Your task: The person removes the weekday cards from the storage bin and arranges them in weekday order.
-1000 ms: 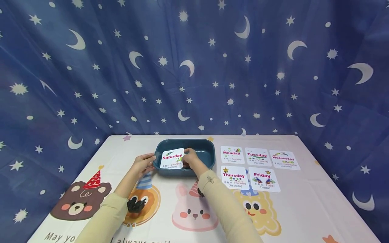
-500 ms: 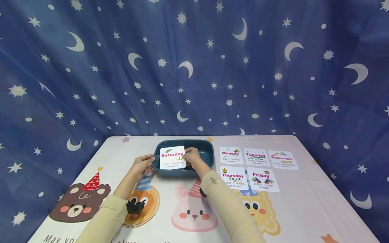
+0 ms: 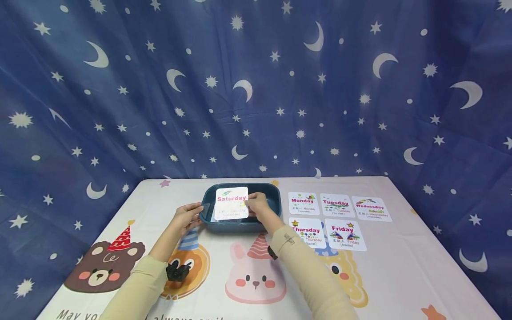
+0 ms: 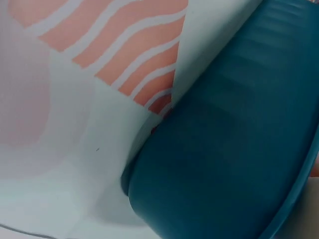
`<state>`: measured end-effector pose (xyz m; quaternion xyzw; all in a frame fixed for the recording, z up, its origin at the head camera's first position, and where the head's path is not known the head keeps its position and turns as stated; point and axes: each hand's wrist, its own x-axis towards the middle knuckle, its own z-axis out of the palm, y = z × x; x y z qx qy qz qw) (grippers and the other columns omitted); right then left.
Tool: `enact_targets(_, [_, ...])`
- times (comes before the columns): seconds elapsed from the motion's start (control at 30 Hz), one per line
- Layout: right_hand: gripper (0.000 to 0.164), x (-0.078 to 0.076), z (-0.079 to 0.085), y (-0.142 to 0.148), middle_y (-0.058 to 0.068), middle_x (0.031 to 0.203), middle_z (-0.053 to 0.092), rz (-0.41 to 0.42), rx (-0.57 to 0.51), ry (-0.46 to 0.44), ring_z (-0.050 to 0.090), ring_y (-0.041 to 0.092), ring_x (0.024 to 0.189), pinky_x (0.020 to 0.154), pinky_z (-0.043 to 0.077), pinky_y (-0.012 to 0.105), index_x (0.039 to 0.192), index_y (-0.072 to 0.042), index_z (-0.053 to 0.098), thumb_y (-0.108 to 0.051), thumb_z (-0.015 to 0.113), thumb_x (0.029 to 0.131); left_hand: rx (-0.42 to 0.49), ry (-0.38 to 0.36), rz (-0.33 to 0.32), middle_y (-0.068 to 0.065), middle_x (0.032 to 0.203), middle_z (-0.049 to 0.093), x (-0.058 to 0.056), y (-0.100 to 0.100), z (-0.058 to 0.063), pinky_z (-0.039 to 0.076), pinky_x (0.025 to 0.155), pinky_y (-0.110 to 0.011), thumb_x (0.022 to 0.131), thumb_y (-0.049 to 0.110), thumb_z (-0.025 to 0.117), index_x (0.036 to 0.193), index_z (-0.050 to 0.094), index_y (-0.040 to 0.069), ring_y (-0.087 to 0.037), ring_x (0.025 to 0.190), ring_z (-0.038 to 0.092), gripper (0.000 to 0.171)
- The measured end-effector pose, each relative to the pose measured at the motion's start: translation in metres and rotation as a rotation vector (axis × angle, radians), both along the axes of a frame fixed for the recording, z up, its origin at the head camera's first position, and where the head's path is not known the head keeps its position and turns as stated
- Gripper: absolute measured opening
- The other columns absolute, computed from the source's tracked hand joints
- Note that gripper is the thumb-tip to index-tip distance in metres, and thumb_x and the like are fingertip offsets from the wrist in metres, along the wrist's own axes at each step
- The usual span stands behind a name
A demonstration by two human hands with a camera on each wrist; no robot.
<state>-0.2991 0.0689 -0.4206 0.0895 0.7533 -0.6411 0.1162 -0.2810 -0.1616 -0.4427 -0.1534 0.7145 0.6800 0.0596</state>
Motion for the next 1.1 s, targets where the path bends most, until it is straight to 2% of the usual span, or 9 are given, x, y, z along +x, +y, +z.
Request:
enact_targets(0.13, [0.028, 0.001, 0.000, 0.006, 0.008, 0.081, 0.056, -0.007, -0.010, 0.005, 0.050, 0.010, 0.057, 0.052, 0.048, 0.020, 0.120, 0.002, 0.049, 0.000, 0.052, 0.092, 0.015, 0.009, -0.002, -0.005, 0.094, 0.062, 0.000, 0.000, -0.001, 0.055, 0.062, -0.020, 0.094, 0.008, 0.056, 0.129, 0.051, -0.005, -0.005, 0.066, 0.060, 0.038])
enact_targets(0.23, [0.037, 0.002, 0.002, 0.012, 0.014, 0.096, 0.060, 0.016, -0.010, 0.021, 0.053, 0.011, 0.059, 0.051, 0.048, 0.020, 0.128, 0.000, 0.043, 0.001, 0.051, 0.092, 0.016, 0.008, -0.003, -0.002, 0.090, 0.062, 0.001, -0.001, -0.001, 0.055, 0.063, -0.021, 0.094, 0.009, 0.056, 0.130, 0.051, -0.005, -0.004, 0.064, 0.059, 0.038])
enact_targets(0.4, [0.053, 0.004, 0.006, 0.025, 0.021, 0.120, 0.055, 0.096, -0.051, 0.044, 0.054, 0.013, 0.064, 0.051, 0.048, 0.021, 0.141, -0.007, 0.028, 0.003, 0.049, 0.093, 0.010, 0.001, 0.001, -0.002, 0.088, 0.062, 0.001, 0.000, 0.001, 0.055, 0.061, -0.020, 0.094, 0.009, 0.056, 0.130, 0.051, -0.004, -0.003, 0.062, 0.058, 0.038])
enact_targets(0.47, [0.057, 0.005, 0.008, 0.029, 0.020, 0.119, 0.056, 0.117, -0.073, 0.043, 0.055, 0.013, 0.066, 0.052, 0.049, 0.022, 0.143, -0.011, 0.026, 0.004, 0.049, 0.093, 0.012, -0.002, 0.001, -0.005, 0.091, 0.063, 0.001, 0.000, 0.002, 0.055, 0.061, -0.020, 0.094, 0.009, 0.056, 0.130, 0.051, -0.004, -0.004, 0.063, 0.059, 0.038])
enact_targets(0.6, [0.060, 0.008, 0.013, 0.037, 0.011, 0.104, 0.059, 0.151, -0.098, 0.042, 0.056, 0.013, 0.066, 0.055, 0.052, 0.025, 0.143, -0.015, 0.027, 0.006, 0.050, 0.092, 0.010, -0.008, -0.002, -0.007, 0.098, 0.063, 0.001, -0.001, 0.003, 0.055, 0.062, -0.020, 0.094, 0.010, 0.056, 0.130, 0.051, -0.002, -0.005, 0.066, 0.060, 0.039])
enact_targets(0.83, [0.058, 0.016, 0.019, 0.045, 0.001, 0.085, 0.056, 0.201, -0.094, 0.063, 0.055, 0.013, 0.066, 0.058, 0.052, 0.025, 0.142, -0.016, 0.028, 0.005, 0.050, 0.092, 0.008, 0.002, -0.011, -0.004, 0.095, 0.061, -0.001, -0.002, 0.002, 0.054, 0.062, -0.019, 0.094, 0.010, 0.055, 0.130, 0.050, -0.003, -0.005, 0.067, 0.059, 0.039])
enact_targets(0.93, [0.058, 0.021, 0.021, 0.048, -0.001, 0.081, 0.055, 0.206, -0.092, 0.077, 0.054, 0.013, 0.066, 0.058, 0.051, 0.025, 0.142, -0.015, 0.028, 0.006, 0.049, 0.092, 0.009, 0.005, -0.014, -0.002, 0.092, 0.061, -0.002, -0.002, 0.001, 0.054, 0.062, -0.018, 0.094, 0.011, 0.055, 0.130, 0.050, -0.003, -0.004, 0.066, 0.059, 0.039])
enact_targets(1.1, [0.059, 0.026, 0.021, 0.054, 0.000, 0.082, 0.055, 0.194, -0.077, 0.092, 0.053, 0.013, 0.067, 0.059, 0.051, 0.026, 0.142, -0.014, 0.029, 0.005, 0.050, 0.091, 0.019, 0.008, -0.020, -0.002, 0.091, 0.062, -0.002, -0.003, -0.001, 0.054, 0.060, -0.017, 0.095, 0.010, 0.055, 0.130, 0.050, -0.004, -0.004, 0.066, 0.060, 0.039])
